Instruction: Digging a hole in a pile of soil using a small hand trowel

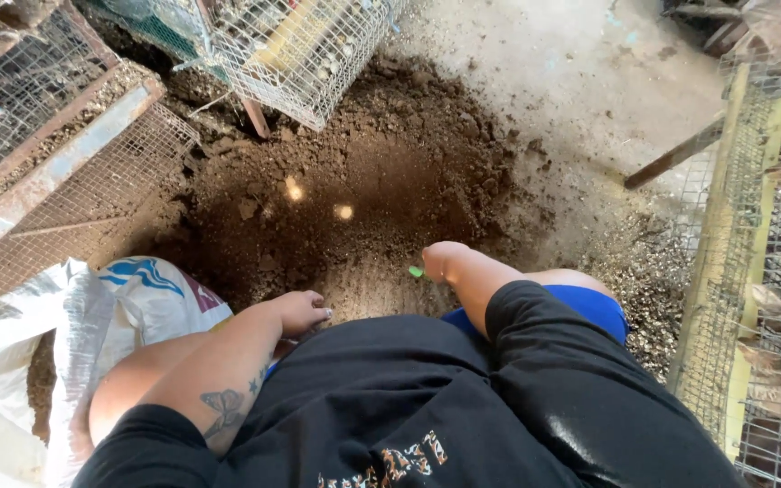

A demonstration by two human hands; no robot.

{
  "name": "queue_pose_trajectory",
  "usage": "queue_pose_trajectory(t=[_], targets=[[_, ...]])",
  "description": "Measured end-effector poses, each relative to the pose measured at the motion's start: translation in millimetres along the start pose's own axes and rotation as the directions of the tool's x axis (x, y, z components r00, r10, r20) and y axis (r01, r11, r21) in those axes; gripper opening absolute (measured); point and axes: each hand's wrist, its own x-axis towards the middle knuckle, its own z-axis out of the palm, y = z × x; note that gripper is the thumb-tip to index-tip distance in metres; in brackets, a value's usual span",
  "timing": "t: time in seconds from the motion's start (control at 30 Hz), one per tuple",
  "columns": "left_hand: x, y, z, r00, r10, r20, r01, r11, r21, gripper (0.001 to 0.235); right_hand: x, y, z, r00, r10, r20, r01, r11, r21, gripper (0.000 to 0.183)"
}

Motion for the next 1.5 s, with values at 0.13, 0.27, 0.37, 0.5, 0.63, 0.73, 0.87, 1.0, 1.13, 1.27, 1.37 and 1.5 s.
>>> queue_pose_trajectory(t=[0.13,0.27,0.37,0.5,0.63,0.73,0.87,1.0,1.13,1.27,1.37,1.5], targets=[[20,-10,7,0.999,-0.031,-0.013,0.031,0.999,0.005,0.068,44,10,25,1.0,0.024,0.01,-0.023,0.996,-0.081,0.047],[33,-23,11,0.999,-0.044,-0.02,0.045,0.999,0.022,0.074,11,5,13,1.0,0.012,0.004,-0.012,1.0,-0.029,0.044],[26,-20,10,0.998,-0.053,-0.031,0.053,0.999,0.005,0.073,2,-2,5,0.995,-0.041,0.096,0.05,0.994,-0.097,0.042],[22,-19,9,0.998,-0.057,-0.034,0.057,0.998,0.013,0.072,16,-1,12,0.996,-0.037,0.08,0.045,0.994,-0.099,0.036],[-1,-2,-1,0.999,-0.039,-0.022,0.04,0.999,0.019,0.064,25,1,14,0.994,-0.037,0.101,0.049,0.992,-0.113,0.036],[0,-1,1,0.999,-0.038,-0.015,0.039,0.999,0.021,0.064,24,0,12,0.991,-0.041,0.131,0.059,0.989,-0.137,0.039],[-11,10,-4,0.999,-0.049,-0.005,0.049,0.999,0.01,0.067,22,-7,8,0.989,-0.053,0.137,0.073,0.986,-0.147,0.045],[-8,7,-2,0.998,-0.056,0.012,0.056,0.998,0.016,0.071,11,-10,3,0.99,-0.039,0.136,0.052,0.994,-0.095,0.048],[-15,13,-5,0.998,-0.059,0.019,0.059,0.998,-0.012,0.069,20,-8,11,0.997,-0.057,0.046,0.062,0.99,-0.124,0.042],[-24,20,-6,0.996,-0.073,0.042,0.074,0.997,-0.029,0.069,-11,-20,-10,0.998,-0.041,0.051,0.043,0.999,-0.028,0.046],[-20,17,-7,0.997,-0.076,0.033,0.078,0.995,-0.06,0.066,-8,-19,-8,0.998,-0.042,0.037,0.042,0.999,-0.002,0.046],[-12,13,-6,0.997,-0.066,0.044,0.069,0.996,-0.057,0.068,-11,-20,-7,0.999,-0.049,0.018,0.05,0.997,-0.051,0.043]])
